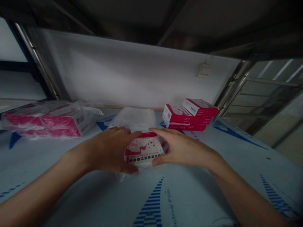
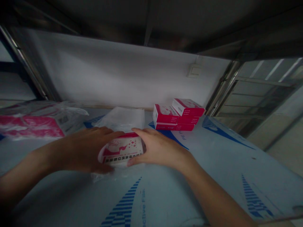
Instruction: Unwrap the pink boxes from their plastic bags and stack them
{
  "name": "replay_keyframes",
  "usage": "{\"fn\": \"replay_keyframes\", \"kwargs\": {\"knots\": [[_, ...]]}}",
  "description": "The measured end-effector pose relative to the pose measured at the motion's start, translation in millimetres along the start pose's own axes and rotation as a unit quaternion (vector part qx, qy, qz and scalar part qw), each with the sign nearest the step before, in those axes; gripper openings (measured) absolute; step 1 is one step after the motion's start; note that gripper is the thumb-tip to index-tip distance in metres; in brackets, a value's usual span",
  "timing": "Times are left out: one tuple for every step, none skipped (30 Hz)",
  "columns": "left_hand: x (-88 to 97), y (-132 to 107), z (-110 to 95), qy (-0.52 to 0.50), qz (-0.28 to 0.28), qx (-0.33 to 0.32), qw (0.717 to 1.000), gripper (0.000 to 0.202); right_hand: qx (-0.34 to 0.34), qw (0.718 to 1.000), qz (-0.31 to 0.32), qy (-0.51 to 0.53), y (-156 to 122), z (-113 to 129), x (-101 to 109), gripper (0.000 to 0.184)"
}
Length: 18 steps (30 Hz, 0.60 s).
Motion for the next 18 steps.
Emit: {"fn": "replay_keyframes", "kwargs": {"knots": [[-0.9, 0, 0, 0.007, 0.003, -0.001, 1.0, 0.081, -0.008, 1.0, 0.0, 0.013, 2, -3, 0, 0.092], [-1.1, 0, -1, 0.016, 0.0, -0.005, 1.0, 0.084, -0.019, 0.999, 0.002, 0.027, 4, -8, -1, 0.089], [-0.2, 0, -2, 0.024, -0.009, -0.01, 1.0, 0.087, -0.032, 0.999, 0.005, 0.043, 6, -12, -2, 0.087], [0.8, 0, -4, 0.033, -0.019, -0.017, 0.999, 0.091, -0.044, 0.997, 0.009, 0.062, 8, -18, -3, 0.085], [2.0, -1, -7, 0.041, -0.029, -0.026, 0.998, 0.095, -0.054, 0.995, 0.015, 0.082, 9, -23, -4, 0.084], [3.6, -2, -11, 0.049, -0.039, -0.036, 0.997, 0.099, -0.061, 0.992, 0.024, 0.104, 10, -27, -4, 0.083], [5.9, -3, -16, 0.056, -0.051, -0.046, 0.996, 0.101, -0.064, 0.989, 0.036, 0.129, 10, -31, -5, 0.081], [8.6, -4, -21, 0.064, -0.064, -0.056, 0.994, 0.102, -0.06, 0.984, 0.054, 0.157, 10, -32, -5, 0.077], [11.2, -6, -26, 0.071, -0.076, -0.066, 0.992, 0.101, -0.052, 0.978, 0.078, 0.187, 10, -31, -6, 0.073], [13.4, -7, -32, 0.077, -0.085, -0.075, 0.99, 0.1, -0.041, 0.97, 0.103, 0.215, 10, -29, -6, 0.07], [14.5, -8, -37, 0.082, -0.091, -0.085, 0.989, 0.098, -0.03, 0.963, 0.124, 0.239, 9, -26, -6, 0.068], [14.6, -8, -41, 0.086, -0.092, -0.095, 0.988, 0.096, -0.02, 0.957, 0.139, 0.255, 8, -23, -5, 0.067], [14.0, -9, -44, 0.087, -0.094, -0.103, 0.987, 0.096, -0.014, 0.953, 0.149, 0.264, 7, -21, -4, 0.066], [13.3, -9, -45, 0.086, -0.095, -0.108, 0.986, 0.097, -0.012, 0.952, 0.151, 0.266, 6, -19, -3, 0.066], [12.6, -9, -46, 0.083, -0.098, -0.113, 0.985, 0.099, -0.015, 0.953, 0.146, 0.266, 6, -19, -2, 0.067], [11.9, -9, -44, 0.077, -0.099, -0.117, 0.985, 0.102, -0.021, 0.954, 0.136, 0.268, 5, -20, -2, 0.069], [11.6, -8, -43, 0.068, -0.098, -0.119, 0.986, 0.105, -0.026, 0.953, 0.124, 0.274, 5, -21, -2, 0.073], [11.9, -7, -40, 0.055, -0.096, -0.119, 0.987, 0.108, -0.026, 0.952, 0.111, 0.283, 5, -21, -2, 0.077]]}}
Point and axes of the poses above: each hand's wrist, its own y-axis towards the middle knuckle, its own x-axis out of the back of the hand, z = x × y, the point moved 9 cm from there along y, towards the middle knuckle, and after that the axes turned 7 degrees about z, right-handed, at the moved point
